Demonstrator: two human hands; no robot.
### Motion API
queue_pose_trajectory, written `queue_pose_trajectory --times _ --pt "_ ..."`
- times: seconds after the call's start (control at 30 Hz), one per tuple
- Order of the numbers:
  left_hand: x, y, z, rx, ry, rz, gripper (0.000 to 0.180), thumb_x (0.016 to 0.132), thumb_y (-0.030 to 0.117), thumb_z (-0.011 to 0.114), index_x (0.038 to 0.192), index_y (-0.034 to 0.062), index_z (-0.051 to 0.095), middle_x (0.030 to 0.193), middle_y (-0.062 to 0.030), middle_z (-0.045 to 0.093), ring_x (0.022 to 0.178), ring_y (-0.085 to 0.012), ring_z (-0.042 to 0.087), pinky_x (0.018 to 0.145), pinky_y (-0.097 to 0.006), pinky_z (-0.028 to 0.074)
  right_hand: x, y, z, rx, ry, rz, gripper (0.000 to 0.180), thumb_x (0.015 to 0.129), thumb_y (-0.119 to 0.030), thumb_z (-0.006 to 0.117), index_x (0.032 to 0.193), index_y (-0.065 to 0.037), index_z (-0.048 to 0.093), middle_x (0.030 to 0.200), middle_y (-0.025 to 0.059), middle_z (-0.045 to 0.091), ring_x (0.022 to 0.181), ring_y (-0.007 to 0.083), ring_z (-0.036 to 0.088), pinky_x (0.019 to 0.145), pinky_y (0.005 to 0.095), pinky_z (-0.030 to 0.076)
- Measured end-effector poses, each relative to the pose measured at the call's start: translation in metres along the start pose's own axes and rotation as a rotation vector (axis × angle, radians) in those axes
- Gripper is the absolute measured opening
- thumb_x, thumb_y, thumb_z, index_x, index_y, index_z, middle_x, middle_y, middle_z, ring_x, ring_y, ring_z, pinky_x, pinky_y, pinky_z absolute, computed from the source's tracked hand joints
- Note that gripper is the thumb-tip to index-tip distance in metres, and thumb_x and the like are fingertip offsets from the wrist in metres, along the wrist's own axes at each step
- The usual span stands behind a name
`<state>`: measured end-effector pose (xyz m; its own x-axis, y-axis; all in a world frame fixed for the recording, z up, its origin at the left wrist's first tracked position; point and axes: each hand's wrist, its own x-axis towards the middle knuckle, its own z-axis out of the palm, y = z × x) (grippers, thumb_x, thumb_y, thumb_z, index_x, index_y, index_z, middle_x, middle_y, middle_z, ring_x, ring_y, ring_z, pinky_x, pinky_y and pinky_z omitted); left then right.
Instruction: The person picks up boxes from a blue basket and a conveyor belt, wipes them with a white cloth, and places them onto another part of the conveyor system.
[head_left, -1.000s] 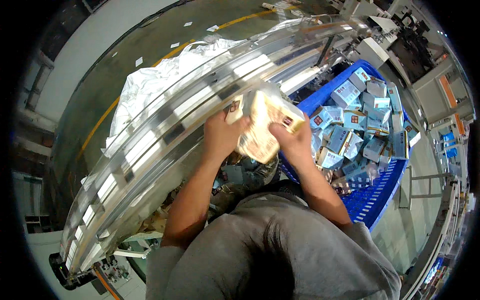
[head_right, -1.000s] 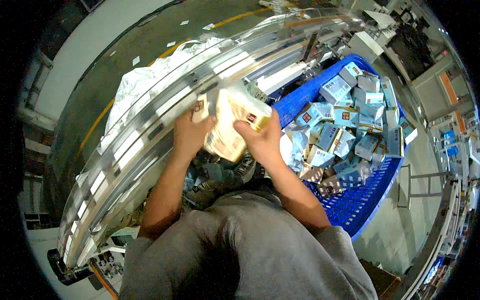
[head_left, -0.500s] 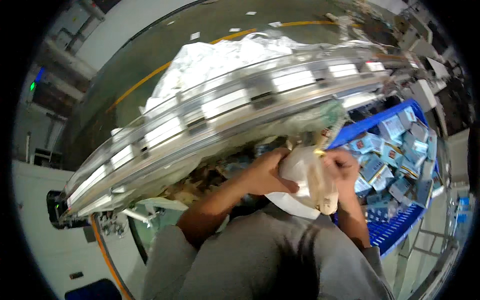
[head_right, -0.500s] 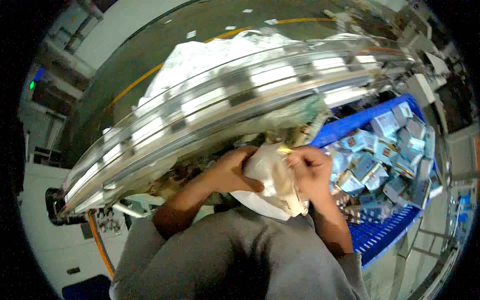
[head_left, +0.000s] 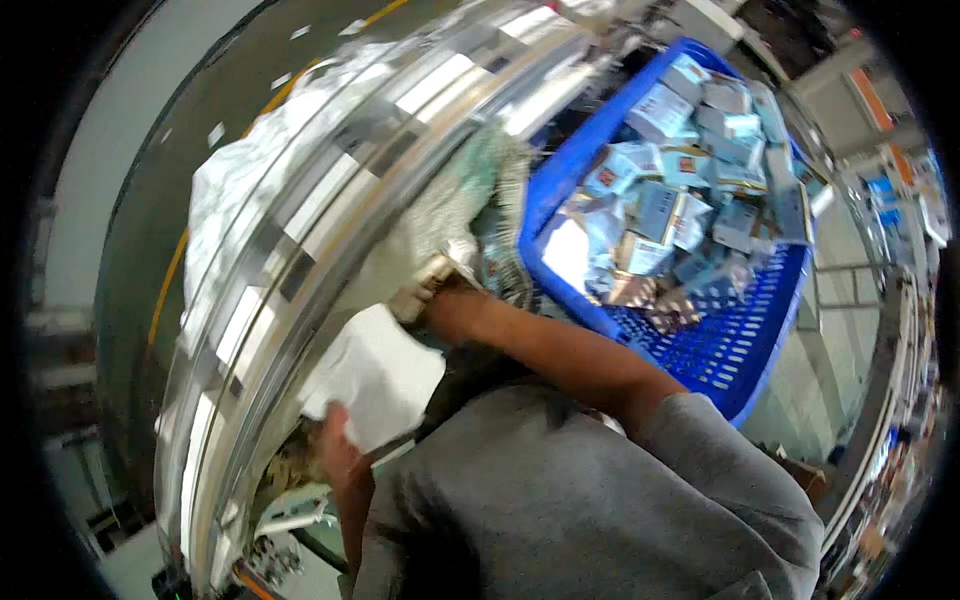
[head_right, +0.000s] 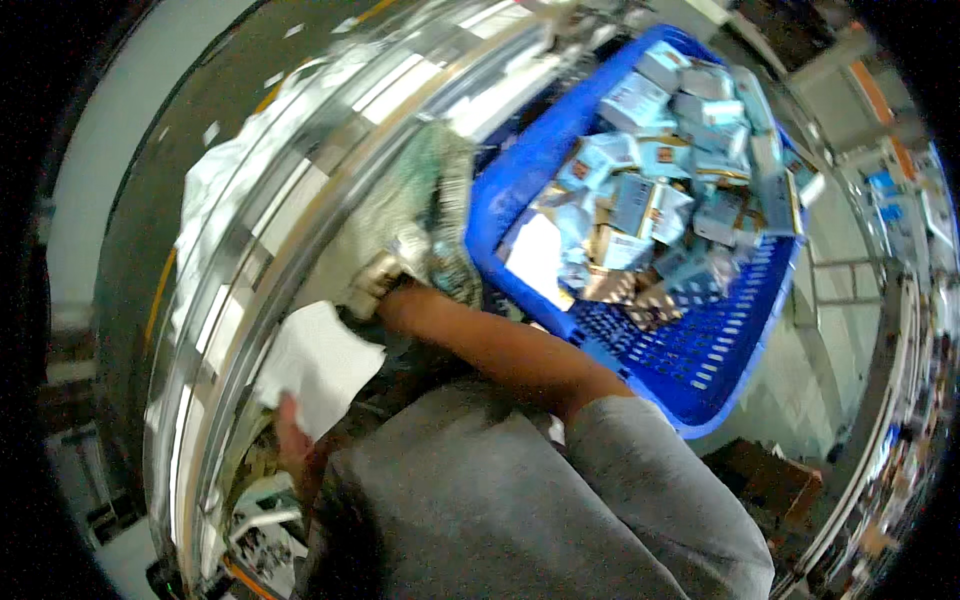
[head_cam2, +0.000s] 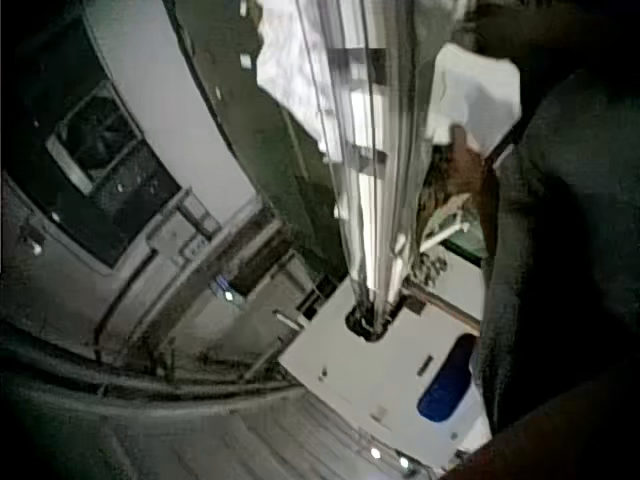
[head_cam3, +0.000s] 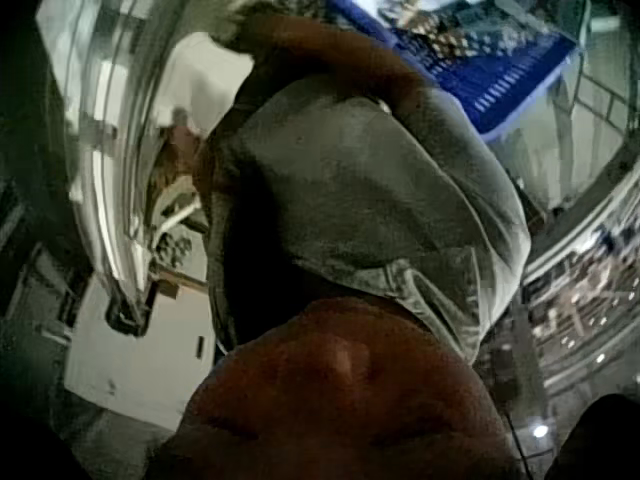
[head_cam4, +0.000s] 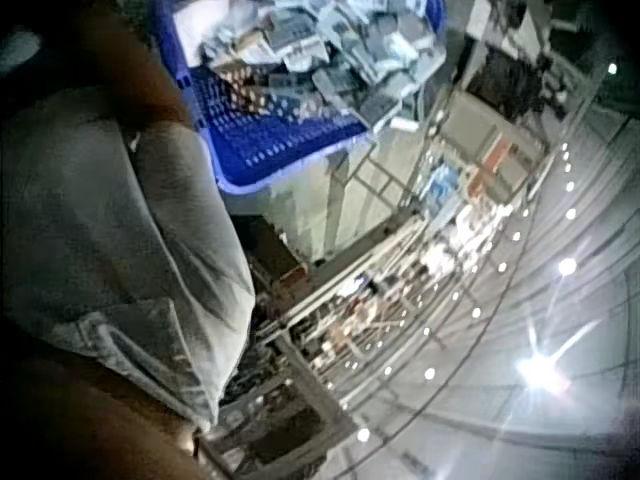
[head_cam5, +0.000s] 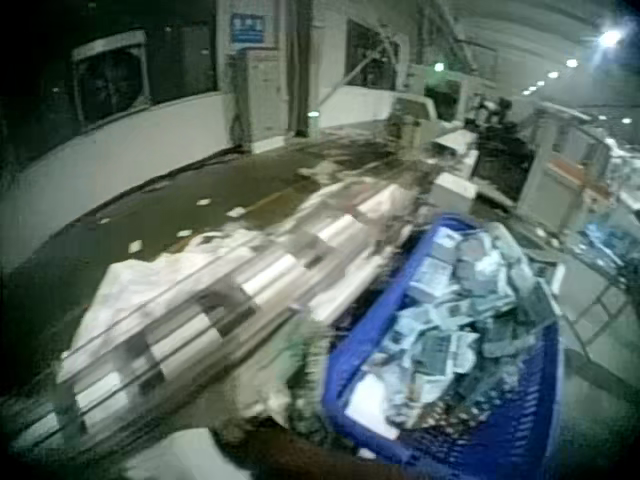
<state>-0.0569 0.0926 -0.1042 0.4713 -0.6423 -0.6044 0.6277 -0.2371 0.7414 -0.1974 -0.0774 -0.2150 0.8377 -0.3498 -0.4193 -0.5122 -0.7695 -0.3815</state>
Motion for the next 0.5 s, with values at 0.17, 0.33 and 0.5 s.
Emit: queue_pose_trajectory --times 0.17,0.33,0.5 --pt "0.157 -0.133 0.029 0.804 -0.029 0.200 0.032 0.072 0.010 0.055 0.100 -0.0045 0.048 0.094 -0.0123 0.054 0.083 -0.0229 0.052 0.072 -0.036 0.039 -0.185 0.086 -0.070 0.893 0.273 0.213 0.031 0.064 -0.011 0.062 0.093 -0.003 0.057 0.078 0.0154 0.059 0.078 0.0270 0.056 0.068 0.0326 0.044" --pt "0.120 -0.074 0.086 1.001 -0.120 0.304 0.042 0.063 0.015 0.065 0.098 -0.0028 0.050 0.093 -0.0159 0.055 0.083 -0.0257 0.052 0.069 -0.034 0.041 -0.166 0.218 0.048 0.010 0.525 0.787 0.068 0.062 -0.018 0.063 0.122 -0.017 0.032 0.111 0.0204 0.041 0.094 0.0380 0.047 0.081 0.0398 0.040" --pt "0.051 -0.021 0.068 1.192 0.027 0.412 0.055 0.056 0.020 0.069 0.099 -0.0065 0.046 0.090 -0.0176 0.055 0.081 -0.0261 0.054 0.072 -0.034 0.041 -0.160 0.251 0.037 0.444 0.885 0.984 0.052 0.067 -0.026 0.061 0.109 -0.001 0.044 0.098 0.0209 0.052 0.090 0.0340 0.051 0.078 0.0380 0.040"
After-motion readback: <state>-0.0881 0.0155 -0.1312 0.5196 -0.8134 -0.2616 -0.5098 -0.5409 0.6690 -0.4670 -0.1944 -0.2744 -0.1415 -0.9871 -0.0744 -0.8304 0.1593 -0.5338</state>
